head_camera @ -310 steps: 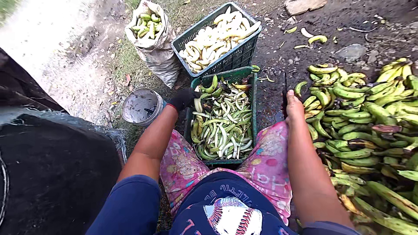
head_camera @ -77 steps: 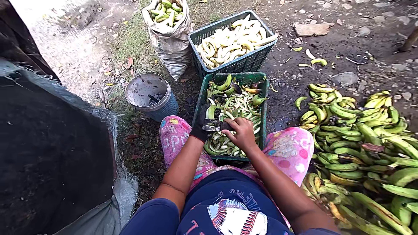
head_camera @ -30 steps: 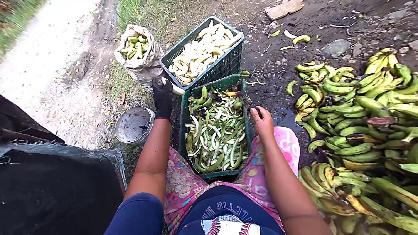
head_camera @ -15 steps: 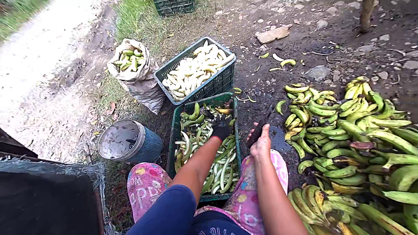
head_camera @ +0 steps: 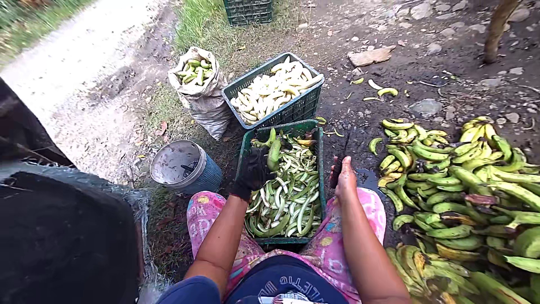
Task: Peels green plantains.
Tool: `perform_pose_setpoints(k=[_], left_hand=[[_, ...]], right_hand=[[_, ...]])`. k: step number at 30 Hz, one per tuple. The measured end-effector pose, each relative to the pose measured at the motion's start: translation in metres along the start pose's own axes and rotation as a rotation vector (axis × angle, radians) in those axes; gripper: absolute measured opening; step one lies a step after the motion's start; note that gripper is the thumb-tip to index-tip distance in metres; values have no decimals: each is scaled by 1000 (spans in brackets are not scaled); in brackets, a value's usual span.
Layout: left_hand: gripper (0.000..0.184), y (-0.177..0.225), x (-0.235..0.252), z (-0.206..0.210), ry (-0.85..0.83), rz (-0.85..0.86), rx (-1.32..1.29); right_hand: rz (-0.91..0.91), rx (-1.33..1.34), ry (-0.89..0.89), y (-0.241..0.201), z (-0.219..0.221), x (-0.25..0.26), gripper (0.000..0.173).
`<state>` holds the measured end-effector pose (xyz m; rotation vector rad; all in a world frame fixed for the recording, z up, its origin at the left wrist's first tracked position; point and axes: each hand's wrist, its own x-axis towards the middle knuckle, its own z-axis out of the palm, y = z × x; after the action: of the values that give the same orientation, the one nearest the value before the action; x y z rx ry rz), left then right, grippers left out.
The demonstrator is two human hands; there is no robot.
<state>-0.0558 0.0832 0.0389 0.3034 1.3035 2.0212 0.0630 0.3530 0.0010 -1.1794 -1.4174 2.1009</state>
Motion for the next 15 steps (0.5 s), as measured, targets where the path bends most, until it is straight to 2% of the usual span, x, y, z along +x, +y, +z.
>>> perform_pose_setpoints(k=[1, 3, 5, 6, 8, 11, 13, 15], left_hand=[[64, -15, -8, 0, 94, -93, -102], [50, -39, -17, 6, 320, -170, -254], [41, -50, -23, 15, 535, -82, -297], [41, -55, -23, 16, 564, -8, -311], [48, -57, -25, 14, 555, 104, -245], [51, -50, -28, 5, 511, 214, 12], [55, -39, -33, 2, 482, 229, 236], [57, -26, -40, 2, 421, 245, 381]], right_hand=[[-39, -110, -40, 1, 2, -7, 55], [-156, -342, -143, 9, 3, -19, 52], [-280, -501, -225, 31, 4, -30, 55], [-330, -559, -270, 41, 6, -41, 56], [-386, -668, -388, 61, 12, -66, 54], [-284, -842, -532, 69, 25, -86, 54], [-251, -830, -558, 48, 39, -90, 55], [-392, -699, -548, 10, 56, -104, 54]])
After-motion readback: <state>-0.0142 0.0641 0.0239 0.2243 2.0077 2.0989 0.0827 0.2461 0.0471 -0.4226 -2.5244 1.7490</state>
